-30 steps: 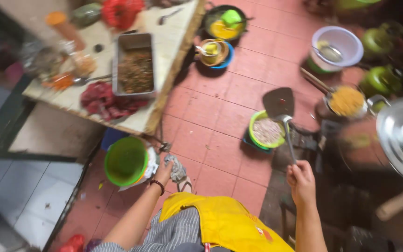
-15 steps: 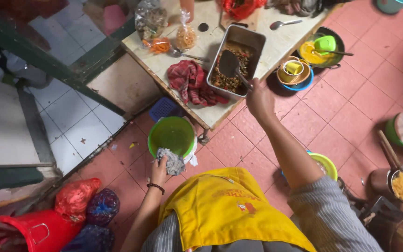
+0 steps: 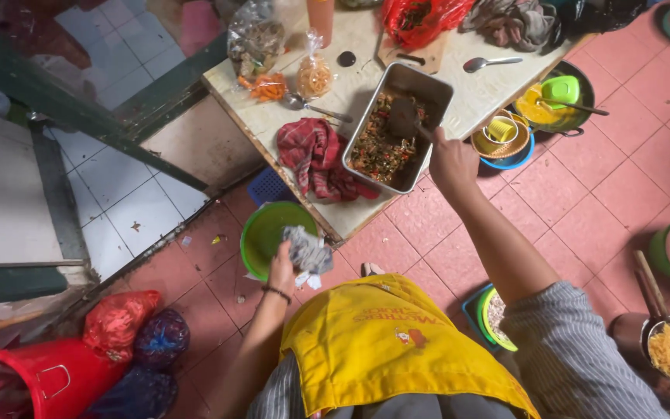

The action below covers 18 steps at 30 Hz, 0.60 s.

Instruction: Transferring stir-fried food from a wok to a container and then packing it into a plastic bag.

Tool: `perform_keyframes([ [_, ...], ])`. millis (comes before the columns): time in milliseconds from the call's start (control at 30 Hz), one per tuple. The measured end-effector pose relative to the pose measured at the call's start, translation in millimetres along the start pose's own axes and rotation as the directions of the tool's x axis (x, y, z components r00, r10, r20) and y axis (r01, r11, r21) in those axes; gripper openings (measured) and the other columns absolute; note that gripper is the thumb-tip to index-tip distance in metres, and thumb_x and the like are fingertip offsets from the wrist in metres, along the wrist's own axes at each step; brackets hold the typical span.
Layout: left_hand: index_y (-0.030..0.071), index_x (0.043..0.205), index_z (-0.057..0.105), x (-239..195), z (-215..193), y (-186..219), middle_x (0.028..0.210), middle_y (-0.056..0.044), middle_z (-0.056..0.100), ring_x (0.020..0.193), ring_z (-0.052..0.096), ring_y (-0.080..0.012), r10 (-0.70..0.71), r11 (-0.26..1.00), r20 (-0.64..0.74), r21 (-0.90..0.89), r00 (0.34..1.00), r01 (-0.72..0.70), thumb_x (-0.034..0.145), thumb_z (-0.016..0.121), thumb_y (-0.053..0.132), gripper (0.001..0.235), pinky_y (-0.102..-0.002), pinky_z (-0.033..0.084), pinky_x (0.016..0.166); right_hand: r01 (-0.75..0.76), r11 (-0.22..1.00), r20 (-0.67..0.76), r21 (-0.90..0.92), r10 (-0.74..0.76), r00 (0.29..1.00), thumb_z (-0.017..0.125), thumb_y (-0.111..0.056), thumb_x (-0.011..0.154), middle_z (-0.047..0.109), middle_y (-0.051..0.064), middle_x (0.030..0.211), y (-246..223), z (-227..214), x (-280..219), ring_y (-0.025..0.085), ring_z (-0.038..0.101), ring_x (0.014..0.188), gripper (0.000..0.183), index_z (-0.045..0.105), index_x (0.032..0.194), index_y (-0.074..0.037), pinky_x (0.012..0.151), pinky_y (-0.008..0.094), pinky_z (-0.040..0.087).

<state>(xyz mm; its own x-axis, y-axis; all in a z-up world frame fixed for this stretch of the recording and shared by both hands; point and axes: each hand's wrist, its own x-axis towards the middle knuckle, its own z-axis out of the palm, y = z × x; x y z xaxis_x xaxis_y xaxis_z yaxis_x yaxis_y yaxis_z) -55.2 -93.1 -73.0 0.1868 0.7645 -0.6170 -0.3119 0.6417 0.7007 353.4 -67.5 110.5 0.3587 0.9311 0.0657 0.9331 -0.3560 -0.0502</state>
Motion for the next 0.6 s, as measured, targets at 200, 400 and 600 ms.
perform_keyframes([
  [200,-0.012,0.116,0.056,81.2,102.4,15.1,0.107,-0.024,0.068,0.095,0.067,-0.0339,0.272,0.812,0.09,0.513,0.958,-0.279,0.096,0.055,0.028,0.045,-0.045,0.054,0.082,0.064,0.995,-0.118,-0.074,-0.073,0.99,0.047,-0.005,0.1,0.068,0.016,0.078,28.2,11.6,26.7,0.031,0.069,0.06,0.015,0.06,0.107,-0.003,0.045,0.043,0.05],
  [400,-0.014,0.108,0.062,138.4,146.7,0.9,0.106,-0.03,0.071,0.101,0.069,-0.0411,0.443,0.574,0.07,0.744,0.894,-0.342,0.09,0.064,0.034,0.051,-0.047,0.052,0.091,0.121,0.992,0.129,-0.024,-0.117,0.985,0.045,-0.013,0.104,0.063,0.015,0.068,-13.7,-60.9,-43.3,0.027,0.063,0.05,0.023,0.062,0.116,-0.004,0.042,0.045,0.047],
  [600,-0.013,0.117,0.056,140.9,198.2,-23.1,0.113,-0.033,0.066,0.107,0.065,-0.0455,0.381,0.544,0.002,0.808,0.925,-0.226,0.087,0.072,0.036,0.059,-0.049,0.052,0.093,0.139,0.99,0.203,-0.018,-0.133,0.97,0.04,-0.011,0.107,0.063,0.018,0.076,-11.2,-28.1,-40.0,0.026,0.065,0.049,0.024,0.06,0.118,-0.003,0.035,0.041,0.048],
])
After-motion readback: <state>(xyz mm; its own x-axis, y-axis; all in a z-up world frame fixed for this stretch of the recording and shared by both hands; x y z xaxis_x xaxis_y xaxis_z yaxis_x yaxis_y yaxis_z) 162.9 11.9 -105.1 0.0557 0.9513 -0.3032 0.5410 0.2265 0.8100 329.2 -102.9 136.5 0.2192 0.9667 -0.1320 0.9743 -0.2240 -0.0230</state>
